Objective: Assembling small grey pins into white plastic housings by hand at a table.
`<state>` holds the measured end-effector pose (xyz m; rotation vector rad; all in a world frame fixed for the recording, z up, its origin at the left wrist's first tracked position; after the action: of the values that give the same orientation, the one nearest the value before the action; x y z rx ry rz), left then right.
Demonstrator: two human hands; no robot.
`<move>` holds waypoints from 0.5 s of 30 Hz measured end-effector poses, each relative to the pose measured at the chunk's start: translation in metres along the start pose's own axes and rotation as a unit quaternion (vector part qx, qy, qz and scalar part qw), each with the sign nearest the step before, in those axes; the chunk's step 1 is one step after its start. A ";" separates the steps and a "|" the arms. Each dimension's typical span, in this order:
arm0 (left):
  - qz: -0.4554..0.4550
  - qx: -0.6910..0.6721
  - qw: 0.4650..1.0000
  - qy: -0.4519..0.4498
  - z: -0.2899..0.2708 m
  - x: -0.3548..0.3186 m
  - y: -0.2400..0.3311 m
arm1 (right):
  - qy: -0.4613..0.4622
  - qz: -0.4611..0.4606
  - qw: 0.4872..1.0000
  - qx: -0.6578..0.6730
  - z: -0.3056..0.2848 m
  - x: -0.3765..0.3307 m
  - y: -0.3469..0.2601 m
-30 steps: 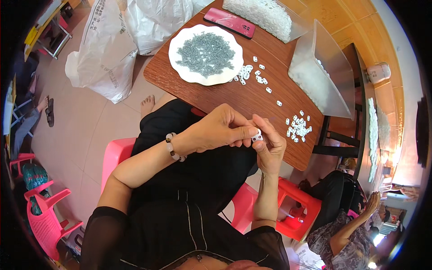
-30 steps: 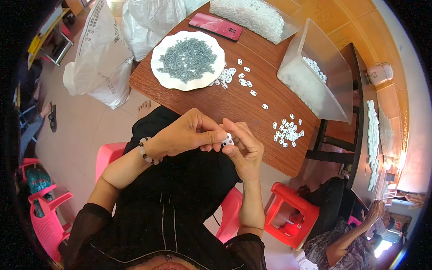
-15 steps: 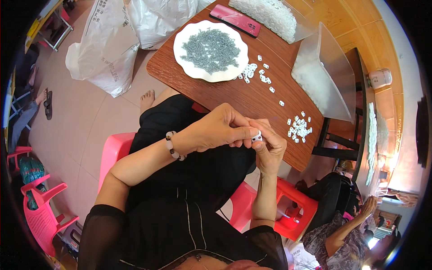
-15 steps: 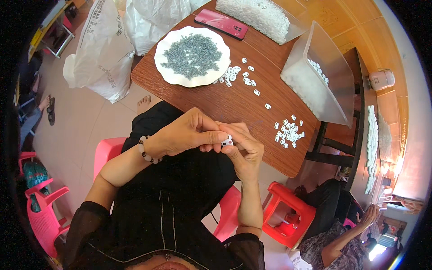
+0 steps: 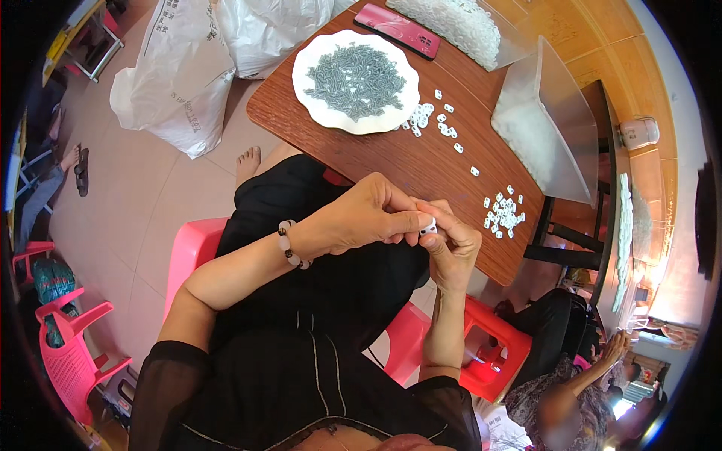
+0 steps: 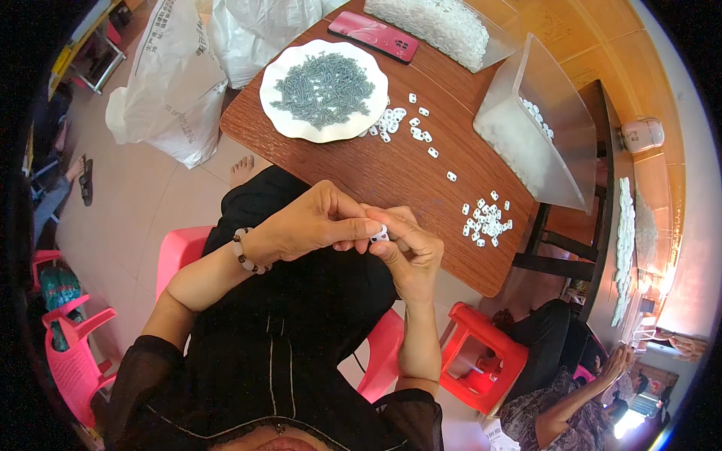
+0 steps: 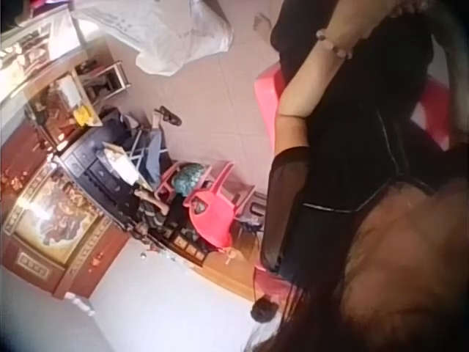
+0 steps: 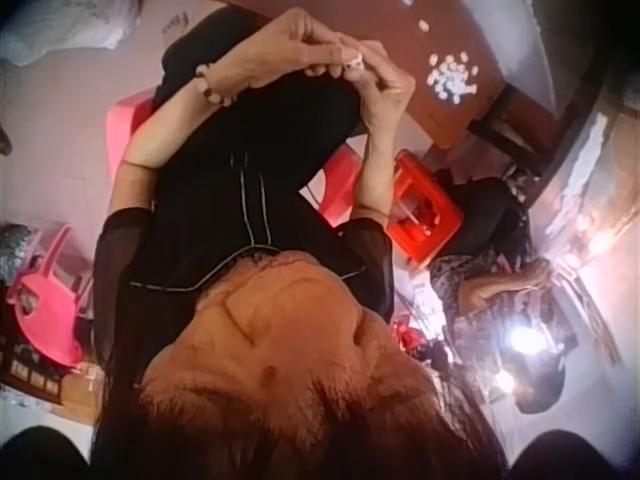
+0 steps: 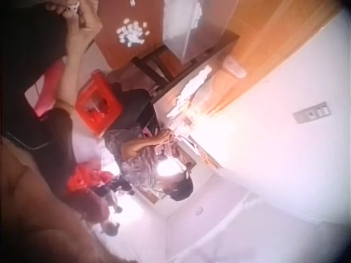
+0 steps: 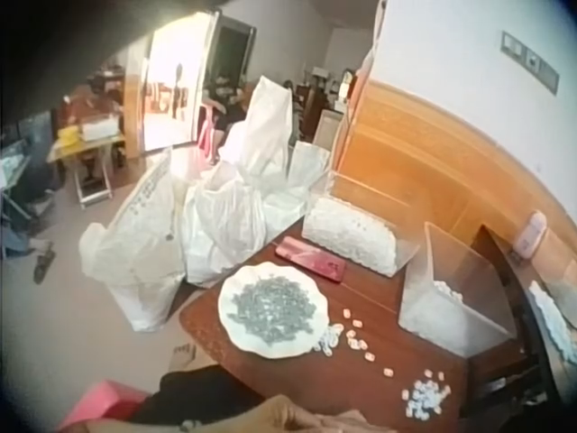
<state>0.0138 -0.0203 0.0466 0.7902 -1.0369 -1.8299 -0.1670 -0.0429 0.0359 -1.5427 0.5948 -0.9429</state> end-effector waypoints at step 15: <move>0.002 -0.068 0.997 0.047 0.007 -0.006 -0.005 | 0.036 -0.025 0.999 -0.025 0.012 0.000 0.000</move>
<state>0.0089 -0.0111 0.0458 0.7837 -0.8437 -1.8206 -0.1568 -0.0362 0.0359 -1.5798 0.6361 -1.0318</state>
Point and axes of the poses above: each hand's wrist, its own x-axis towards the middle knuckle, its own z-axis out of the palm, y = z × x, the point moved 1 cm from there along x, towards the middle knuckle, and after that the axes turned 3 degrees about -y, right-handed, at the moved point
